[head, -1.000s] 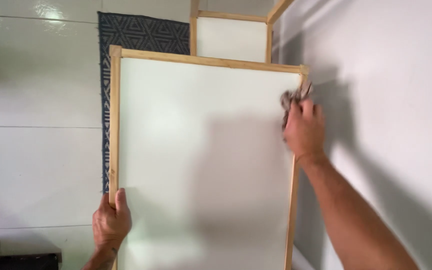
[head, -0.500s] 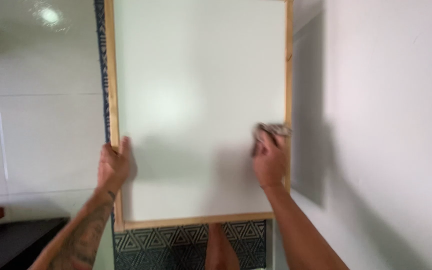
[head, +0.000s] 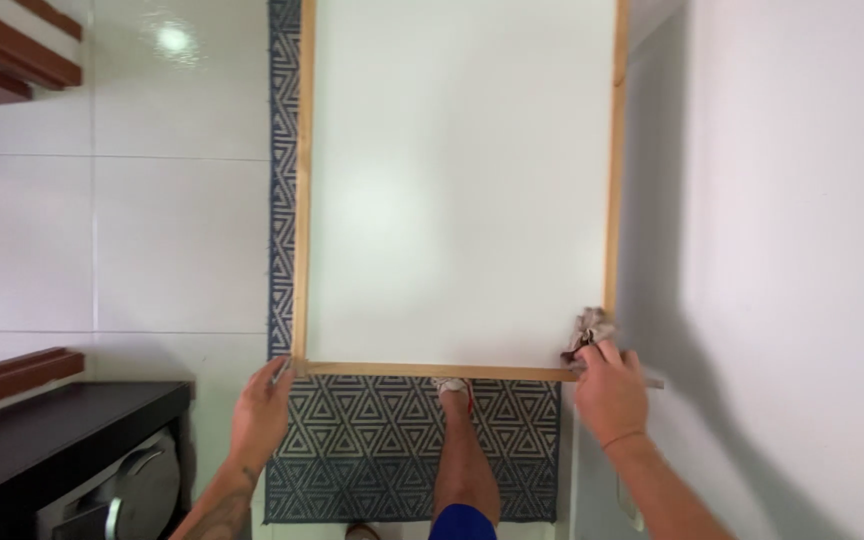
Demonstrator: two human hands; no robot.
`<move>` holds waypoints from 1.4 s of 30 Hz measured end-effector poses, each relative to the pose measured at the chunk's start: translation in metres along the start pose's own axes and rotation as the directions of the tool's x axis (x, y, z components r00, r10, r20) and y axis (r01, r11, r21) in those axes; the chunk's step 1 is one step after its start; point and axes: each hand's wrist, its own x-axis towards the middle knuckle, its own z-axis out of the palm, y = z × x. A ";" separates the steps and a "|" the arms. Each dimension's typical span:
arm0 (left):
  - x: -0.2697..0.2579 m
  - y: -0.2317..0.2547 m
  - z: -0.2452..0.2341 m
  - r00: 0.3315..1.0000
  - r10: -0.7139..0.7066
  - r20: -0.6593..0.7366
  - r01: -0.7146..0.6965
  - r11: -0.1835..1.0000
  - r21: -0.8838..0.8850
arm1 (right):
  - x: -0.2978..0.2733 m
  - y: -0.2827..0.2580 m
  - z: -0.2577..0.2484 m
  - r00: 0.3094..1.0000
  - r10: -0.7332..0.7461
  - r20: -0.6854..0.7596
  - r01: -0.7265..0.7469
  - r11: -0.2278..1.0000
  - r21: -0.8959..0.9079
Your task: The person cleans a small wooden table and chair with a cloth and moves items between rooms.
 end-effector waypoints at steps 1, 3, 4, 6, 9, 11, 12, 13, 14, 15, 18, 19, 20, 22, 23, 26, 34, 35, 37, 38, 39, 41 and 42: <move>0.002 0.010 0.004 1.000 -0.007 -0.012 0.007 1.000 0.002 | -0.003 -0.027 0.000 1.000 -0.011 0.000 0.011 1.000 0.010; 0.005 0.021 0.005 0.998 -0.051 0.026 0.051 0.999 0.002 | -0.011 -0.090 0.001 0.987 0.153 -0.042 -0.151 0.988 0.043; 0.006 0.020 0.012 0.998 -0.064 0.005 0.064 0.998 0.009 | -0.009 -0.123 0.000 0.990 0.137 -0.036 -0.135 0.989 0.062; 0.012 0.019 0.030 0.996 0.009 -0.089 -0.007 1.000 0.014 | -0.003 -0.187 -0.004 0.995 0.027 -0.101 0.004 0.955 0.295; 0.008 0.052 0.010 0.985 -0.151 0.084 0.146 0.987 0.065 | 0.013 -0.270 0.023 0.981 -0.171 0.094 0.127 0.927 0.353; 0.011 0.037 0.015 0.995 -0.097 0.009 0.097 0.995 0.013 | 0.028 -0.324 0.019 0.962 -0.264 0.072 0.201 0.861 0.466; 0.010 0.032 0.019 0.997 -0.038 -0.064 0.036 0.999 -0.026 | 0.034 -0.350 0.016 0.940 -0.338 0.041 0.255 0.779 0.572; 0.011 0.025 0.016 0.996 -0.053 -0.073 0.050 0.998 -0.033 | 0.036 -0.366 0.013 0.934 -0.355 0.044 0.267 0.774 0.574; 0.019 0.024 0.016 0.995 -0.089 -0.045 0.089 0.996 -0.009 | 0.047 -0.381 0.011 0.900 -0.435 -0.035 0.369 0.715 0.595; 0.028 0.024 0.015 0.992 -0.126 -0.017 0.126 0.992 0.017 | 0.058 -0.395 0.008 0.853 -0.509 -0.114 0.465 0.645 0.606; 0.025 0.072 -0.008 0.970 -0.236 0.059 0.237 0.971 -0.011 | 0.094 -0.378 -0.002 0.722 -0.677 -0.141 0.644 0.583 0.496; 0.029 0.078 -0.005 0.968 -0.246 0.057 0.248 0.969 -0.017 | 0.106 -0.376 0.009 0.715 -0.686 -0.136 0.648 0.577 0.497; 0.036 0.087 -0.001 0.966 -0.244 0.084 0.249 0.967 -0.050 | 0.123 -0.374 0.019 0.694 -0.695 -0.191 0.696 0.578 0.426; 0.048 0.112 0.008 0.964 -0.241 0.111 0.251 0.963 -0.094 | 0.161 -0.369 0.014 0.661 -0.710 -0.242 0.743 0.574 0.344; 0.053 0.127 0.015 0.970 -0.236 0.056 0.243 0.950 -0.196 | 0.180 -0.367 -0.001 0.666 -0.707 -0.236 0.727 0.547 0.415; 0.061 0.165 0.022 0.948 -0.314 0.044 0.315 0.917 -0.245 | 0.267 -0.359 -0.024 0.663 -0.705 -0.252 0.727 0.525 0.443; 0.062 0.163 0.044 0.904 -0.428 -0.008 0.426 0.897 0.122 | 0.497 -0.346 -0.034 0.486 -0.839 -0.247 0.871 0.440 0.218; 0.061 0.163 0.046 0.886 -0.463 -0.032 0.462 0.874 0.150 | 0.510 -0.344 -0.036 0.486 -0.827 -0.281 0.872 0.439 0.215; 0.062 0.163 0.047 0.874 -0.484 -0.053 0.485 0.855 0.186 | 0.553 -0.328 -0.044 0.498 -0.808 -0.316 0.867 0.453 0.208; 0.063 0.161 0.048 0.876 -0.479 -0.051 0.479 0.855 0.196 | 0.581 -0.316 -0.048 0.608 -0.731 -0.310 0.792 0.587 0.169; 0.063 0.159 0.050 0.879 -0.475 -0.050 0.474 0.856 0.206 | 0.608 -0.303 -0.051 0.705 -0.639 -0.309 0.696 0.706 0.128; 0.061 0.155 0.052 0.888 -0.456 -0.055 0.457 0.866 0.203 | 0.628 -0.248 -0.062 0.714 -0.602 -0.358 0.642 0.767 -0.010; 0.064 0.156 0.053 0.895 -0.439 -0.073 0.445 0.877 0.183 | 0.642 -0.222 -0.071 0.698 -0.581 -0.418 0.578 0.802 -0.150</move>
